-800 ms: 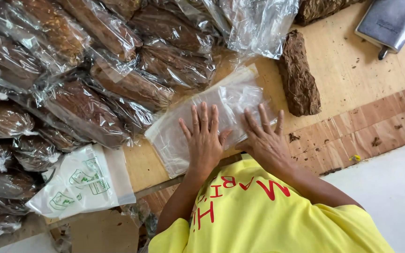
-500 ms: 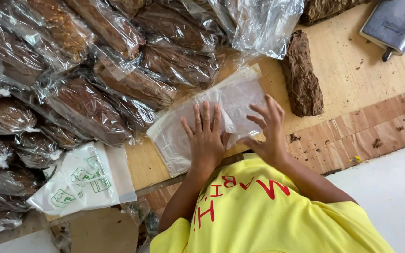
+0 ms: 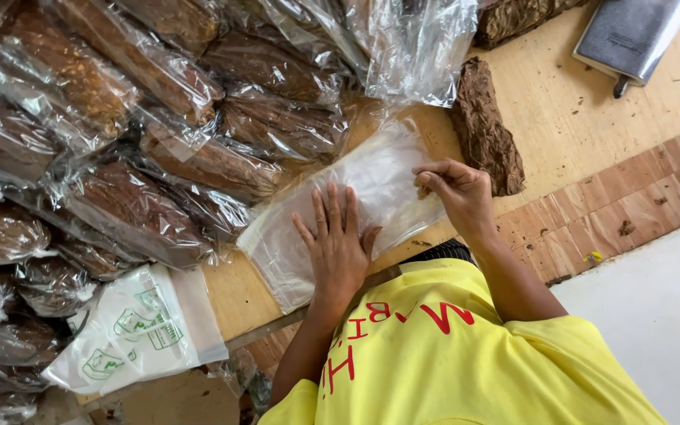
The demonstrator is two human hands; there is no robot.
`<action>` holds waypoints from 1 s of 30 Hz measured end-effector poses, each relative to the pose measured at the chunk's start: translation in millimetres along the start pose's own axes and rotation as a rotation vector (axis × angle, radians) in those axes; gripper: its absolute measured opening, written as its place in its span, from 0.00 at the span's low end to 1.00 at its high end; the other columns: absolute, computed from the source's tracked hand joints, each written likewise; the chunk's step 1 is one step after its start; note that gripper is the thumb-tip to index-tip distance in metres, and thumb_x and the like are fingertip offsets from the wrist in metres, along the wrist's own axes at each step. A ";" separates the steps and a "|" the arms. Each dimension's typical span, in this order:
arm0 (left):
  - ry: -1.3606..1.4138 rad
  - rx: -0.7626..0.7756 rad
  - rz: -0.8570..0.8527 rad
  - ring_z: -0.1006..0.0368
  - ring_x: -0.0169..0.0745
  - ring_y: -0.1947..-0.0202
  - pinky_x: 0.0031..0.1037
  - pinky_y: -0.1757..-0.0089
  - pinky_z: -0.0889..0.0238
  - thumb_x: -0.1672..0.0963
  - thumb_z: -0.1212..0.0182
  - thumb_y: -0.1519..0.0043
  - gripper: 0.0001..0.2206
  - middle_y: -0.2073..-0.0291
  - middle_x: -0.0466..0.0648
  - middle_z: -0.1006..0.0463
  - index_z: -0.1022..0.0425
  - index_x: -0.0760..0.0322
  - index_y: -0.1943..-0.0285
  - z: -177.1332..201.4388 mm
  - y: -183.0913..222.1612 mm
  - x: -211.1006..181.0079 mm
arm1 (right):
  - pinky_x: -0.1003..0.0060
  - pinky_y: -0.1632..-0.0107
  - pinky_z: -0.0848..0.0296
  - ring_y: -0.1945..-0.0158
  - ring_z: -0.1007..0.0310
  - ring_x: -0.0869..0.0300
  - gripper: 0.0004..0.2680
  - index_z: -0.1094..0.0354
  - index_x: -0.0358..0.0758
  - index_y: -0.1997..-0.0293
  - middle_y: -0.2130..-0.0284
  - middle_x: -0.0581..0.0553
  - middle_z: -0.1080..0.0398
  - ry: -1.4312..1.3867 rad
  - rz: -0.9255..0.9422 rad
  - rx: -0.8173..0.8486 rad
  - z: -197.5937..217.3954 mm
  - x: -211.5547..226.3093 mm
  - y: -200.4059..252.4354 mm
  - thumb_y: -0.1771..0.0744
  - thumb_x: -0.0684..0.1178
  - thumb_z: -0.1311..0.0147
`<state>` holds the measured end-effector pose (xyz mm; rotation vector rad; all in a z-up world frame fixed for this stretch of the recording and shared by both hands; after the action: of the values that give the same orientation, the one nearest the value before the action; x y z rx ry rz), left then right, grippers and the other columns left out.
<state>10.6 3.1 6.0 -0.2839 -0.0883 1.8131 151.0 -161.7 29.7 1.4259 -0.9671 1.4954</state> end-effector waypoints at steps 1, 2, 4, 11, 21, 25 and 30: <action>-0.009 0.000 0.000 0.57 0.63 0.23 0.69 0.35 0.73 0.39 0.68 0.30 0.34 0.24 0.59 0.46 0.45 0.57 0.21 1.9 -0.3 -0.1 | 0.72 0.65 0.24 0.73 0.30 0.69 0.03 0.23 0.30 0.58 0.78 0.46 0.26 0.005 -0.011 -0.025 1.2 -2.8 0.3 0.33 0.38 0.38; -0.007 0.001 -0.007 0.57 0.63 0.23 0.69 0.35 0.73 0.39 0.68 0.30 0.34 0.24 0.59 0.46 0.45 0.57 0.21 2.2 -1.2 -0.8 | 0.72 0.65 0.24 0.73 0.30 0.69 0.03 0.23 0.30 0.58 0.78 0.46 0.26 0.006 -0.011 -0.032 0.8 -9.1 -0.4 0.33 0.38 0.38; -0.040 0.025 0.001 0.58 0.62 0.22 0.68 0.35 0.75 0.39 0.71 0.31 0.34 0.23 0.58 0.47 0.46 0.56 0.21 3.5 -1.7 -0.5 | 0.69 0.68 0.26 0.76 0.32 0.66 0.03 0.26 0.32 0.63 0.80 0.45 0.28 0.086 0.057 -0.084 -1.7 -21.3 -1.6 0.31 0.41 0.40; -0.043 0.036 -0.014 0.56 0.62 0.23 0.68 0.35 0.73 0.40 0.73 0.30 0.33 0.24 0.58 0.46 0.46 0.55 0.21 7.4 -3.2 -2.9 | 0.66 0.73 0.39 0.80 0.46 0.66 0.13 0.33 0.39 0.75 0.88 0.49 0.40 0.236 0.139 -0.101 -7.2 -33.5 2.1 0.29 0.49 0.44; -0.064 0.022 -0.011 0.55 0.62 0.23 0.68 0.35 0.72 0.40 0.73 0.30 0.33 0.24 0.58 0.45 0.45 0.56 0.22 3.5 -2.4 -2.8 | 0.68 0.72 0.34 0.80 0.41 0.66 0.12 0.32 0.39 0.73 0.86 0.49 0.38 0.033 0.043 -0.075 -7.0 -36.1 -5.3 0.29 0.46 0.45; -0.088 0.003 -0.001 0.54 0.62 0.23 0.68 0.34 0.71 0.40 0.74 0.30 0.33 0.25 0.59 0.45 0.45 0.56 0.22 4.0 -4.2 -3.2 | 0.63 0.65 0.20 0.74 0.27 0.62 0.14 0.38 0.23 0.38 0.74 0.39 0.28 -0.110 0.004 0.192 10.1 -30.0 -15.7 0.29 0.43 0.50; -0.077 0.012 0.014 0.53 0.65 0.24 0.69 0.35 0.71 0.40 0.70 0.30 0.34 0.25 0.61 0.44 0.43 0.58 0.23 6.6 -5.3 -3.9 | 0.69 0.68 0.23 0.75 0.30 0.63 0.07 0.27 0.27 0.50 0.75 0.40 0.26 0.025 -0.082 0.151 19.0 -16.4 -8.9 0.32 0.39 0.43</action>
<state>15.0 1.3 14.1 -0.2072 -0.1297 1.8384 166.2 -177.3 14.3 1.5310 -0.7846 1.5488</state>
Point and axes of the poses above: each hand's wrist, its own y-axis away from the middle knuckle, its own z-axis out of the back of the hand, x = y × z, the point moved 1 cm from there along -y, towards the middle knuckle
